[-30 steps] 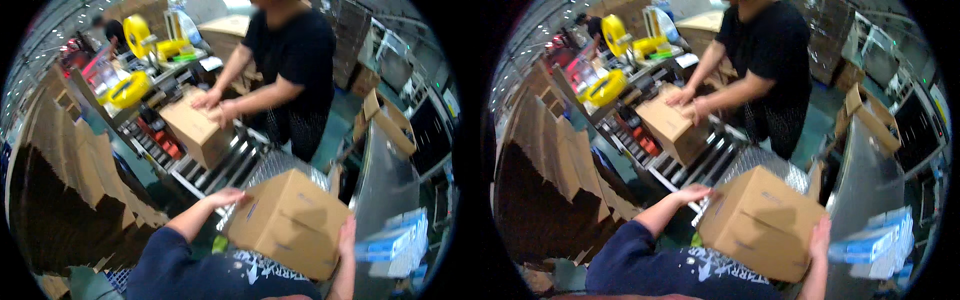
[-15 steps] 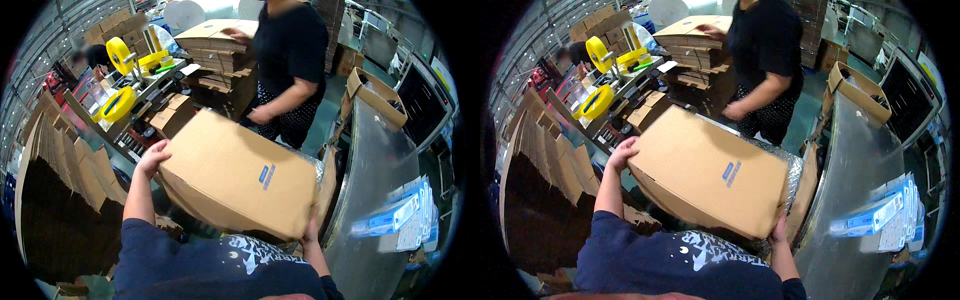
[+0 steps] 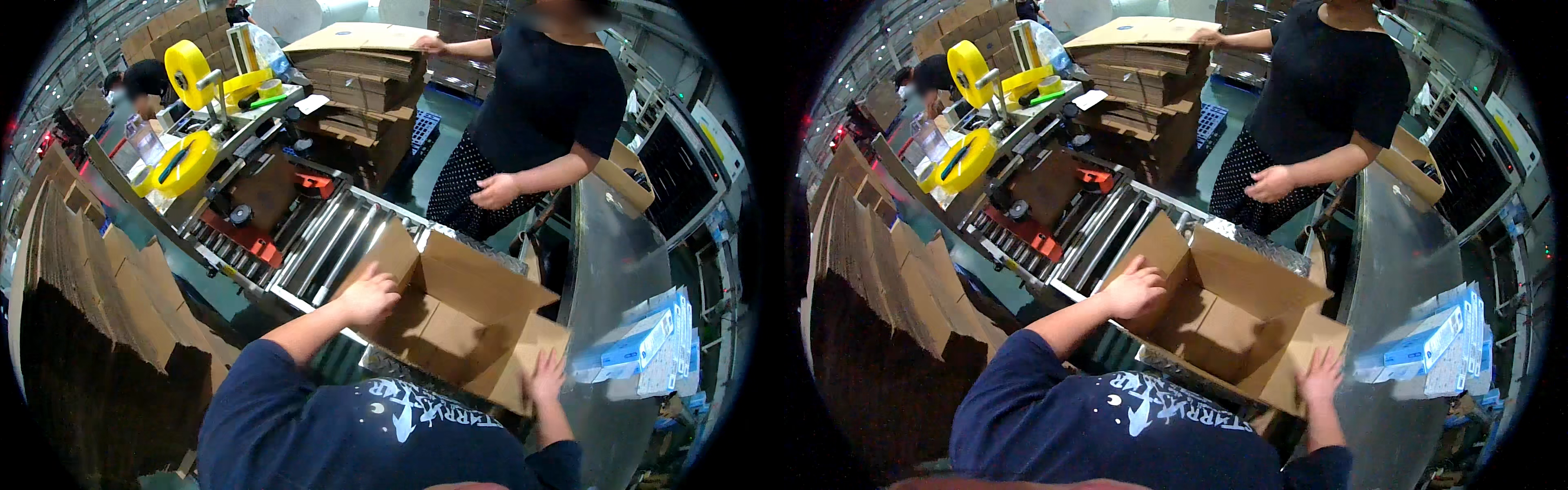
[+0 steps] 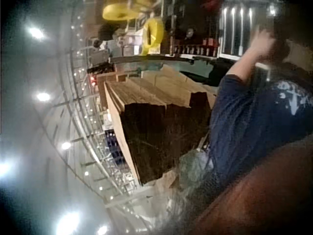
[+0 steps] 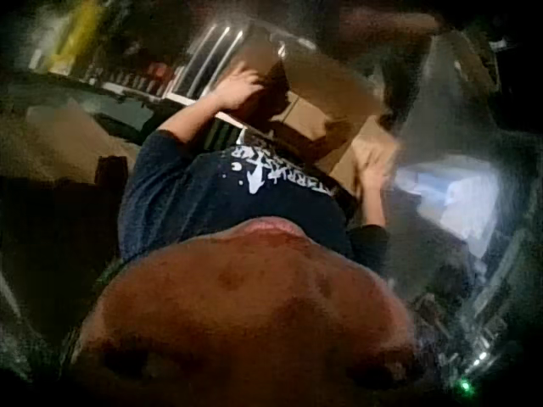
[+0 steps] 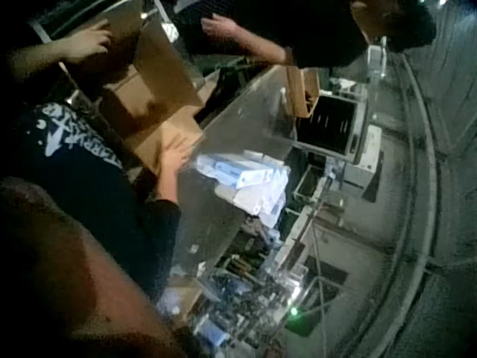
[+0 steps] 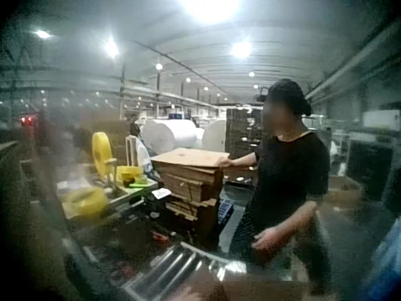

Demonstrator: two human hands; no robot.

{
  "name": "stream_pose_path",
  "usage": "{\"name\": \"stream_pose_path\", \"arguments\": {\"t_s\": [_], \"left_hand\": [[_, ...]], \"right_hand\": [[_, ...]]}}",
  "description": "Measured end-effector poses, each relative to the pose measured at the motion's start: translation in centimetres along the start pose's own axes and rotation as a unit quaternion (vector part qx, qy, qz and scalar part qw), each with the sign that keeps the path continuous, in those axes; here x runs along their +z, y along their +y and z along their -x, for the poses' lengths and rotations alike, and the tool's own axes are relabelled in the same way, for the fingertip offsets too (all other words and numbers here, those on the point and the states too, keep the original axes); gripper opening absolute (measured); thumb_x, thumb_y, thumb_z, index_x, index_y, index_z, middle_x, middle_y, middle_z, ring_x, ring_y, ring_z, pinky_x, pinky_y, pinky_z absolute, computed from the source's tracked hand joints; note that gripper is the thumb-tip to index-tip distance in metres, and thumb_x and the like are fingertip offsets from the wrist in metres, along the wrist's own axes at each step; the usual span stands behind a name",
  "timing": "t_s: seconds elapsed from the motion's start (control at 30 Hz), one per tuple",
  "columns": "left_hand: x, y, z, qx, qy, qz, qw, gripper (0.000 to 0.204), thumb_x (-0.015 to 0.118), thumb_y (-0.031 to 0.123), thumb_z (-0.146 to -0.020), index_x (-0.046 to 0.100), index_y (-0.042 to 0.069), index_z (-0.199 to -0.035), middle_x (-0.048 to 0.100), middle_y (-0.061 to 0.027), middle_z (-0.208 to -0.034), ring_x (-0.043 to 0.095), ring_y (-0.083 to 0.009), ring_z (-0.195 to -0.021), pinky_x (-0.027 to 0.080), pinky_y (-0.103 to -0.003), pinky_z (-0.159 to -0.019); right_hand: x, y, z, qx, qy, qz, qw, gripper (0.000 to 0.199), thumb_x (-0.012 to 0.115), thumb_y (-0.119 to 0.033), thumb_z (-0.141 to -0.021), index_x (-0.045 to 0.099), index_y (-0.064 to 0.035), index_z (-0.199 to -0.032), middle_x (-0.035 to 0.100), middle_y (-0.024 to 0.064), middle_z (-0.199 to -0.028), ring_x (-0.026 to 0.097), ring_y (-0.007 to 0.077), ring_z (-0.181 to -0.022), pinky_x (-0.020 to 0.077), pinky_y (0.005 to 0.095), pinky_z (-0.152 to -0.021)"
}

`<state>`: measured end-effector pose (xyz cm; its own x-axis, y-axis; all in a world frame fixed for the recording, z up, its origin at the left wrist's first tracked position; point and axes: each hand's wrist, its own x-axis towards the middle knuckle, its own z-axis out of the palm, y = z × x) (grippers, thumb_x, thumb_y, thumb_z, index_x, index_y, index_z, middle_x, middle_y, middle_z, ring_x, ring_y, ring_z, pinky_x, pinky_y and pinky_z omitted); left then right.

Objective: The person picks up blue and white boxed items from a table and packs them into cardboard boxes, while a co-worker assists by closing and moving the packed boxes.

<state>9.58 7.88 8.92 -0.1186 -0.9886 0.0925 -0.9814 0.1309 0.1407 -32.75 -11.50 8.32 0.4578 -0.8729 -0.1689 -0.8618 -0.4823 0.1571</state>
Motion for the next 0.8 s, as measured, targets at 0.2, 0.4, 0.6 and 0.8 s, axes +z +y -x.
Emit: {"name": "stream_pose_path", "arguments": {"t_s": [0.2,0.4,0.6,0.8], "left_hand": [[3.6,-1.9,3.9,-0.401,-0.079,0.038,0.912,0.094,0.071,0.048,-0.061,0.024,0.019,-0.137,0.02,-0.0112,-0.144,0.013,-0.0322,-0.134,0.01,-0.072,-0.093],[10.4,-0.3,0.2,-0.355,-0.199,0.172,0.897,0.099,0.065,0.025,-0.07,-0.002,0.001,-0.139,0.007,-0.0266,-0.143,0.009,-0.0391,-0.133,0.015,-0.042,-0.108],[9.1,9.3,-8.2,-0.292,-0.313,0.246,0.87,0.093,0.057,0.03,-0.079,-0.007,-0.009,-0.133,0.02,-0.0355,-0.134,0.031,-0.0376,-0.124,0.023,-0.037,-0.104],[1.2,8.5,-15.0,0.024,-0.597,0.025,0.802,0.049,0.054,0.037,-0.084,0.05,0.003,-0.119,0.053,-0.0224,-0.114,0.047,-0.035,-0.11,0.033,-0.039,-0.098]], "right_hand": [[8.3,-10.3,0.9,0.089,-0.188,-0.457,0.865,0.075,0.064,-0.021,-0.066,0.031,-0.0021,-0.13,0.046,0.0257,-0.119,0.046,0.0372,-0.11,0.0386,0.0414,-0.093],[5.4,-3.7,-1.2,0.007,-0.204,-0.361,0.91,0.048,0.061,-0.022,-0.071,0.049,-0.0055,-0.115,0.058,0.0213,-0.105,0.055,0.0353,-0.1,0.0441,0.0406,-0.085],[-5.9,14.4,-3.9,0.058,0.144,-0.399,0.904,0.034,0.054,-0.026,-0.083,0.056,-0.0082,-0.111,0.062,0.0167,-0.094,0.059,0.0301,-0.09,0.047,0.0378,-0.077],[-8.6,31.6,-11.6,0.258,0.235,-0.029,0.937,0.068,0.058,-0.054,-0.074,0.042,-0.0169,-0.129,0.053,0.0221,-0.115,0.051,0.034,-0.109,0.0425,0.0388,-0.088]]}}
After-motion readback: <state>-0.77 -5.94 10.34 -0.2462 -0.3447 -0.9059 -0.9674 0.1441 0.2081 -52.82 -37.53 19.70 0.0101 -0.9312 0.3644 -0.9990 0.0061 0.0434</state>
